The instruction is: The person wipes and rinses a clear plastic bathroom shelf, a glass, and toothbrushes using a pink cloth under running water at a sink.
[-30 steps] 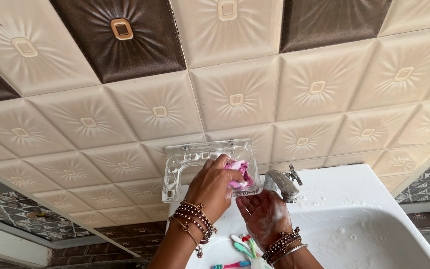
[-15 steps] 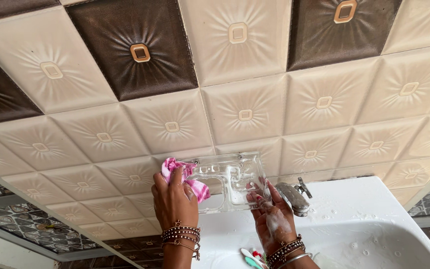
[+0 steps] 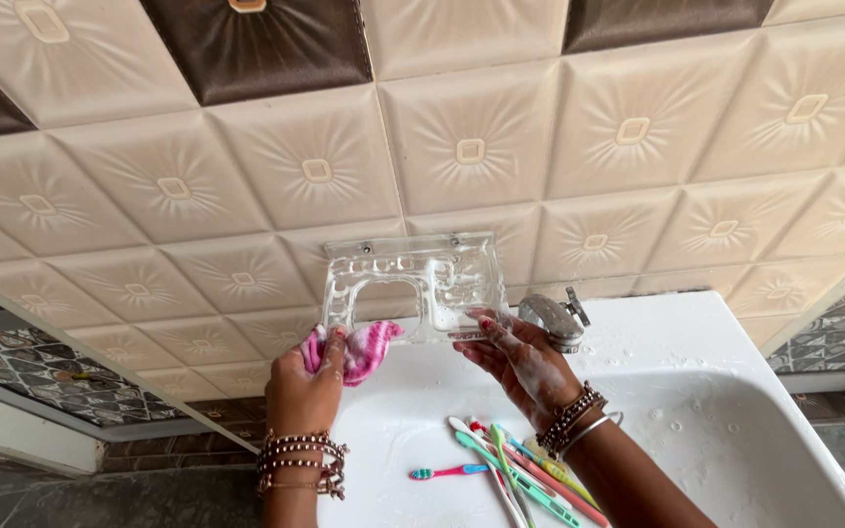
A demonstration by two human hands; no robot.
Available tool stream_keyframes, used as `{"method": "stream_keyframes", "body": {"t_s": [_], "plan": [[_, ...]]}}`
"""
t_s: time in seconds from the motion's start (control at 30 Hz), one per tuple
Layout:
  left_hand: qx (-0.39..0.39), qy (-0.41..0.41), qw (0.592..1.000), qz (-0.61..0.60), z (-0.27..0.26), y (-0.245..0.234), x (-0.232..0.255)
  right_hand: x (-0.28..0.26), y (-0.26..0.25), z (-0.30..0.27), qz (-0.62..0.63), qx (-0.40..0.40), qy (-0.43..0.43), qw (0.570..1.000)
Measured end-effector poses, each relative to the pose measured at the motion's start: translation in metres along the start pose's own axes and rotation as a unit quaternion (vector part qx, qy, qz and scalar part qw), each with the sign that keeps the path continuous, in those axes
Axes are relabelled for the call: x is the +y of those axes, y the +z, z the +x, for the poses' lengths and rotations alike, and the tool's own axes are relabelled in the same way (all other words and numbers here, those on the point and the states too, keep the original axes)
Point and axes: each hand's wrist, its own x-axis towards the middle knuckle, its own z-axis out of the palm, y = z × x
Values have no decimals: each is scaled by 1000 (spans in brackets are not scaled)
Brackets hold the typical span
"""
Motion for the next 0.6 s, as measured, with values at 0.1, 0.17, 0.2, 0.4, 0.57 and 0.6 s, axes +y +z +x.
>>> {"method": "stream_keyframes", "body": {"t_s": [0.1, 0.17, 0.2, 0.4, 0.57, 0.6], "plan": [[-55, 63, 964, -253, -41, 55, -26, 0, -3, -5, -73, -60, -34, 995], [-90, -5, 980, -175, -76, 104, -29, 2, -9, -9, -187, -3, -30, 982], [-81, 0, 980, -183, -83, 115, -31, 4, -14, -12, -244, 26, -28, 969], [-13, 48, 999, 15, -83, 131, -58, 46, -89, -47, -464, -51, -55, 883], [52, 167, 982, 72, -89, 119, -48, 77, -109, -59, -427, -29, -58, 902], [76, 182, 980, 40, -87, 119, -42, 76, -106, -59, -402, -10, -69, 913]]}}
